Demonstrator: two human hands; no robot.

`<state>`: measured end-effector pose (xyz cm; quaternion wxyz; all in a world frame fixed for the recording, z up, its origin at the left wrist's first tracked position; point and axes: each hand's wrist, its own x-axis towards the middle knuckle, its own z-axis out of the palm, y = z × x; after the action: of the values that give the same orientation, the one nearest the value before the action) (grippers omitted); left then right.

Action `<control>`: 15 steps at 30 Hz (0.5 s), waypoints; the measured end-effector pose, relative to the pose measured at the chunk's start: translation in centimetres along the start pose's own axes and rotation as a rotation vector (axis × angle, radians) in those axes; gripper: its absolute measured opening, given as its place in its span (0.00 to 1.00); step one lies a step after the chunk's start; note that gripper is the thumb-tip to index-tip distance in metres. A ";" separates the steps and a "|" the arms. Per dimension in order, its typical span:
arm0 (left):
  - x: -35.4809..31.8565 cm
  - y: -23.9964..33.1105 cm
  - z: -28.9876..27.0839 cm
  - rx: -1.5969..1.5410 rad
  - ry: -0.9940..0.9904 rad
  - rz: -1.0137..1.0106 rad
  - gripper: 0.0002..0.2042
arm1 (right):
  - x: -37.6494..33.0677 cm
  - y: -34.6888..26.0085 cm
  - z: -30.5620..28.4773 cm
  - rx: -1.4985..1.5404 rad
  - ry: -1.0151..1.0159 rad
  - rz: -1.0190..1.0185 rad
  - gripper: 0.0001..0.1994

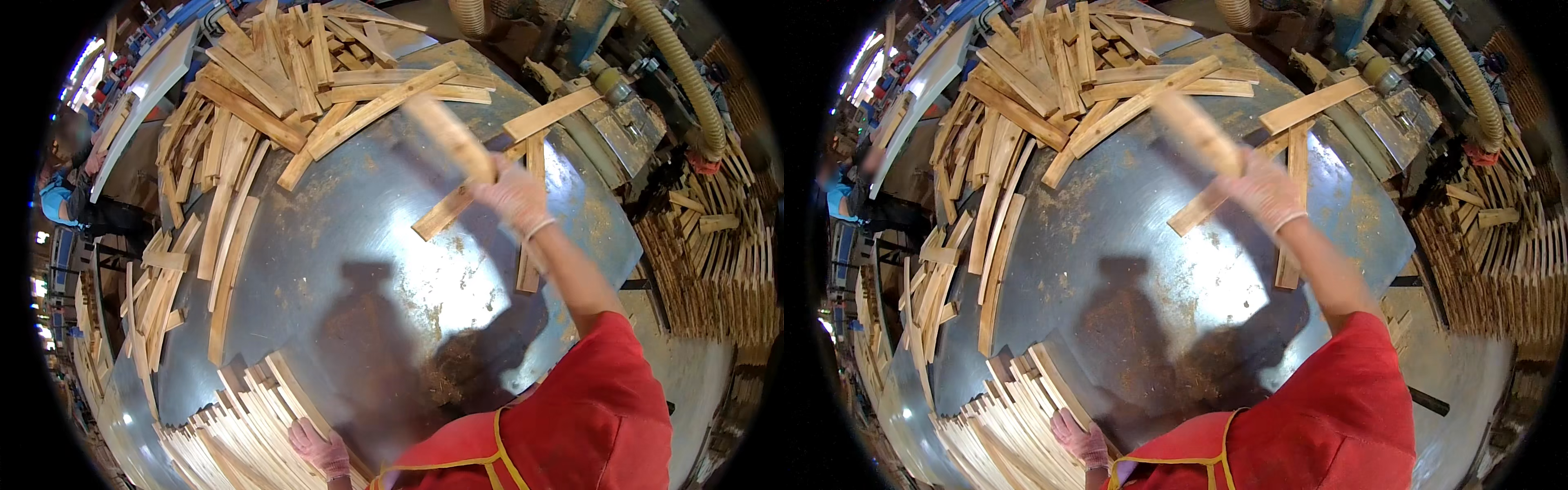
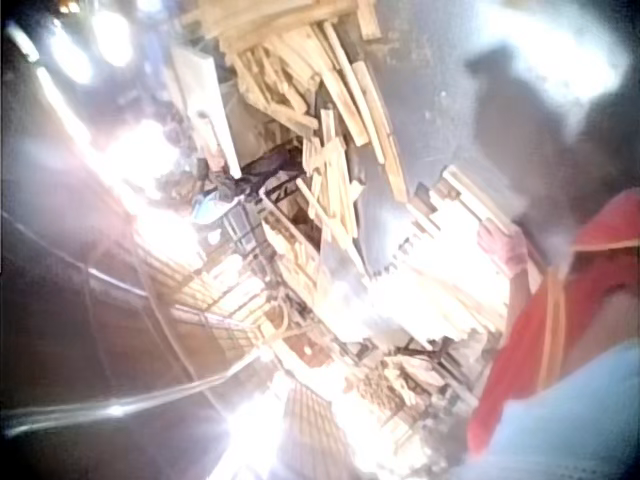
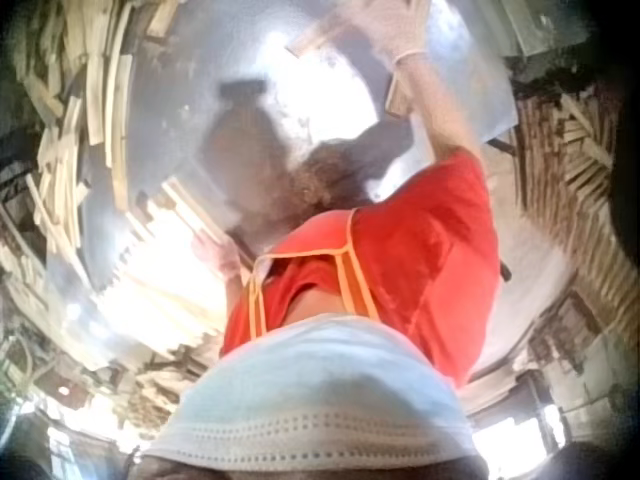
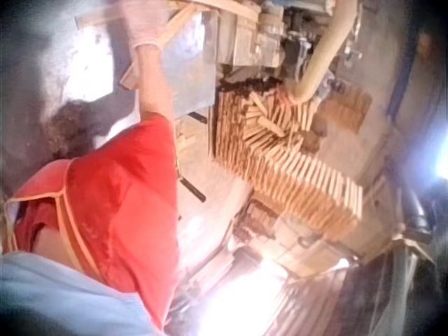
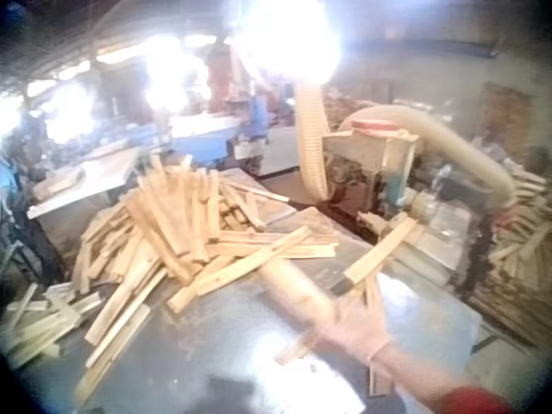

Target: The person repeatedly picks up thin wooden planks from a large pile on a metal table and stacks them into a neat, aligned pile. The person wears pink gloves and a red apron while performing this repetitive sorting and stacking task in a workshop environment.

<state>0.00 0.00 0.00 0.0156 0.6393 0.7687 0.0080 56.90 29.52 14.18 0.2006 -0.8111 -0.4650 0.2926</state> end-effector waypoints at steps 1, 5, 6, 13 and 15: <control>0.3 -0.3 0.1 -0.003 0.041 0.034 0.40 | 2.4 4.4 -0.3 -0.137 0.112 0.018 0.37; 0.7 0.7 0.0 -0.077 0.069 0.130 0.34 | 2.9 16.1 1.4 -0.646 0.233 0.170 0.42; 1.2 1.1 -1.6 -0.074 0.046 0.129 0.33 | 2.2 18.1 3.3 -0.510 0.231 0.201 0.46; 0.2 0.4 -4.0 0.063 -0.042 0.267 0.25 | -11.8 10.6 5.5 -0.022 0.020 0.197 0.46; 0.0 1.8 -5.9 0.079 -0.025 0.304 0.22 | -16.8 9.5 6.6 0.070 -0.114 0.173 0.50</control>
<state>1.56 0.35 5.95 -0.0013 0.7483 0.6627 -0.0278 51.91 10.64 8.37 0.1758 -0.8227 -0.3935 0.3706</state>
